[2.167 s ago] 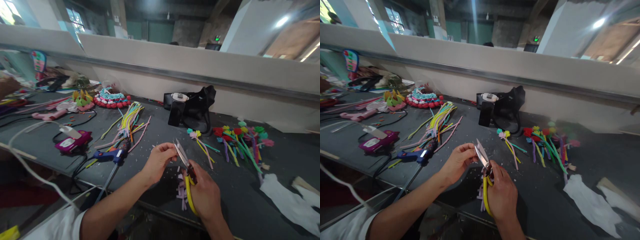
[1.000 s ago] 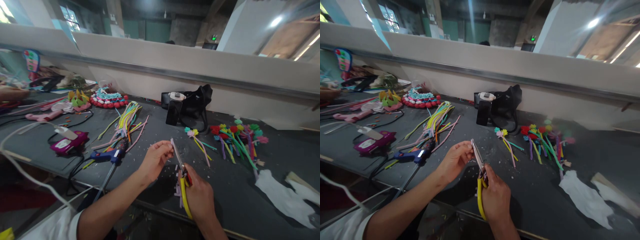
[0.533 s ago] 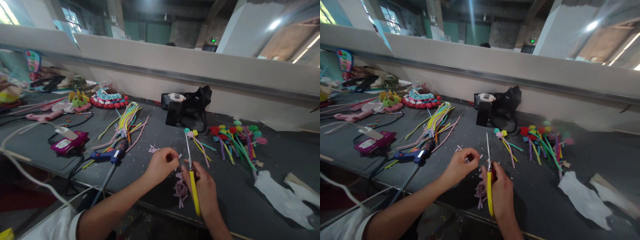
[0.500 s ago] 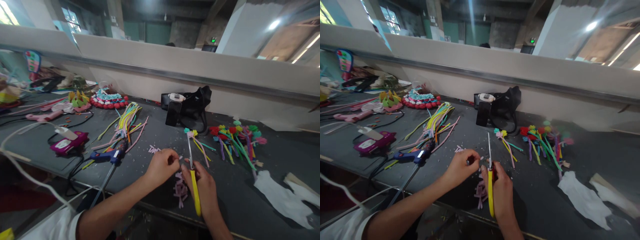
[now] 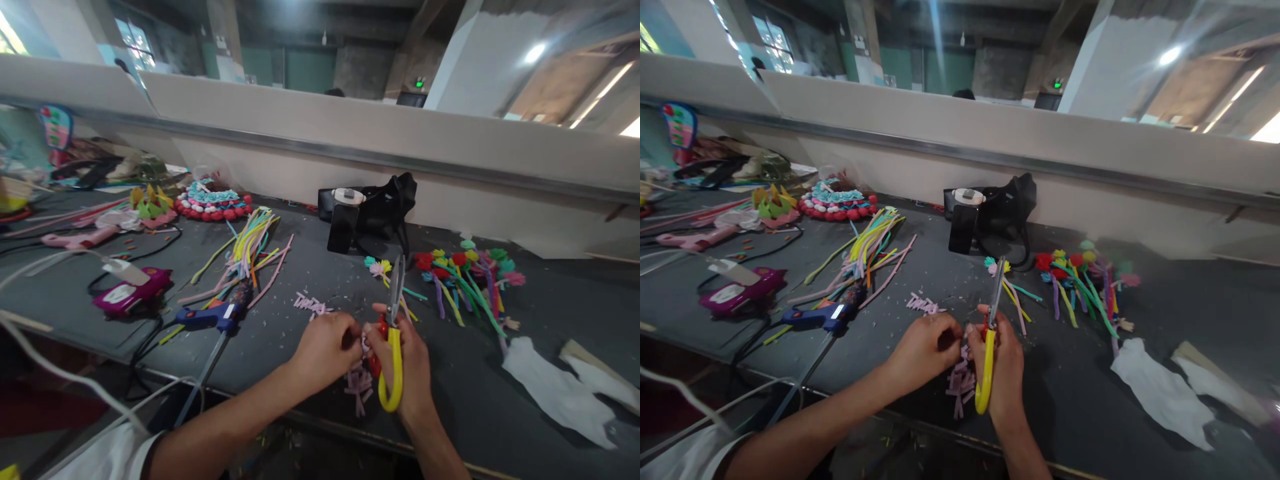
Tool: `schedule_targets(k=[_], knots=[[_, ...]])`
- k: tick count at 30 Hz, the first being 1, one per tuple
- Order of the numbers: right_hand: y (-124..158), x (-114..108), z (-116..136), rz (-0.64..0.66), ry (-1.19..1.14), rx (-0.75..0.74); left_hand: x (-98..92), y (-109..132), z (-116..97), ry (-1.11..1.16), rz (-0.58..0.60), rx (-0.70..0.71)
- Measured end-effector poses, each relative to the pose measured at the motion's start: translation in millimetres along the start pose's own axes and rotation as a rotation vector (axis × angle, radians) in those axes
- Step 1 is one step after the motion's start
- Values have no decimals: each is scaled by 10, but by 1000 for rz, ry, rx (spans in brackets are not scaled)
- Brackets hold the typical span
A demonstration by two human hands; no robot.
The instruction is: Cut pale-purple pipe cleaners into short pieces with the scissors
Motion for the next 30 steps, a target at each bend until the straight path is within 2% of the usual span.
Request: schedule_targets(k=[3,6,12,17,20,23,26,30], knots=[[-10,-24,20,-29,6,-31,35,-31,115,461,180,-306],[-12,-46,59,-39,24,-91,67,-37,145,780,328,-476],[3,-55,96,-31,90,-158,136,-3,159,1068,409,-648],[28,-55,134,-42,94,-195,204,40,118,1164,421,-711],[54,-81,186,-90,156,-260,197,28,121,1149,332,-695],[92,-103,188,-126,253,-297,66,-57,156,1106,92,-570],[139,-67,104,-52,389,-292,-97,-126,198,1112,-120,-486],[220,-4,-13,23,565,-346,-192,-158,228,1160,-205,-473]])
Point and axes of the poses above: each hand's wrist, its own y-axis away from the middle knuckle, its own x-axis out of the palm, z = x × y, the point moved 5 cm from there along -y, towards the middle knuckle, and after that the axes turned 6 degrees about -z, right-handed, at the moved point
